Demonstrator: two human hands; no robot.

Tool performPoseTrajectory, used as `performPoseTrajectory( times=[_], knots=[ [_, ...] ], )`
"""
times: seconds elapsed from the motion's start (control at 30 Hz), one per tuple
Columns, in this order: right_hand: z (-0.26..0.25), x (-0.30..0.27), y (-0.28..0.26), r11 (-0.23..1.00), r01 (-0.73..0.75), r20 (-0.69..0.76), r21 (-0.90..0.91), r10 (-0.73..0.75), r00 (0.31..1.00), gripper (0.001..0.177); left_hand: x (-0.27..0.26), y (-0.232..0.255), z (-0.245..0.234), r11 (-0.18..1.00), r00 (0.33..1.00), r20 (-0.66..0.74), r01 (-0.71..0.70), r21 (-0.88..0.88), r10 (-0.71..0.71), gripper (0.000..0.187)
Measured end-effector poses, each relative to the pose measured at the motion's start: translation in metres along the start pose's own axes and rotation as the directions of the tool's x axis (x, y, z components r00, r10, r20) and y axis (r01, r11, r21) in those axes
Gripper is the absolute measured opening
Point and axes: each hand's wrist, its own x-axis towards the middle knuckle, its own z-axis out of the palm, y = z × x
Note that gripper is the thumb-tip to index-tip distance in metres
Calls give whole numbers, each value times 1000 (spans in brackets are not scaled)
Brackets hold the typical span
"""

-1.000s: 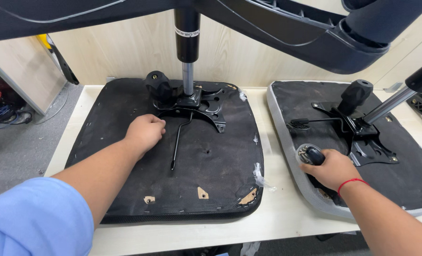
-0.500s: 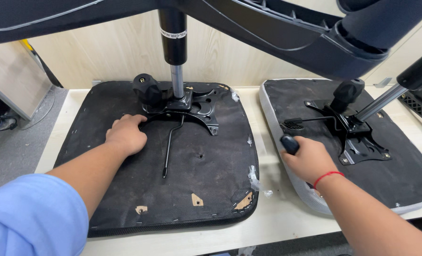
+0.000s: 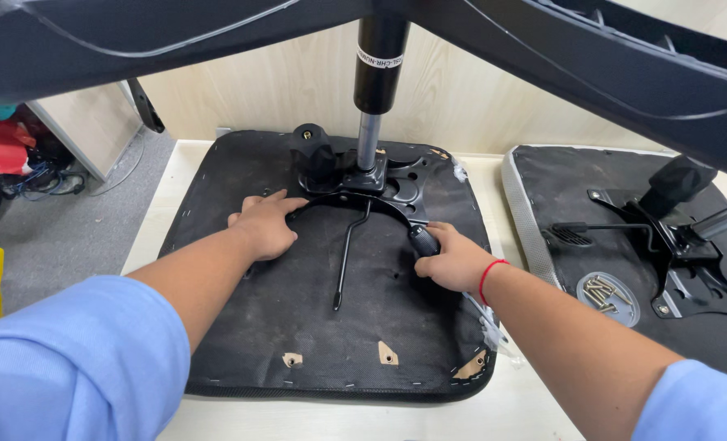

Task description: The person attaches a black office chair seat to a five-star base using a screwdriver. They align the seat, insert screws, and tighten them to secure the seat to the base.

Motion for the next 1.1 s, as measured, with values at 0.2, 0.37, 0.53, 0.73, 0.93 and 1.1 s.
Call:
performPoseTrajectory(
  times=[0.2,0.37,0.53,0.73,0.93,1.1],
  knots=[
    [10,5,-5,969,-90,-23,-230,87,996,81,-1,-3,5,998,999,-32,-6,-65,4,62],
    [7,3,-12,988,-112,-26,-106,109,994,66,5,-25,18,986,987,-121,-116,-120,102,65],
    [4,-1,-8,989,-106,30,-99,110,993,53,15,-53,28,933,958,-174,-266,-242,228,66],
    [1,-3,-5,987,-70,84,-147,83,993,41,23,-75,26,921,939,-171,-329,-208,297,57],
    [3,-8,-3,997,-74,119,-34,77,990,48,8,-89,28,899,927,-158,-370,-234,340,61],
    [6,-11,-4,993,-17,138,-116,33,990,47,-1,-93,27,889,939,-132,-343,-303,317,59]
  ],
)
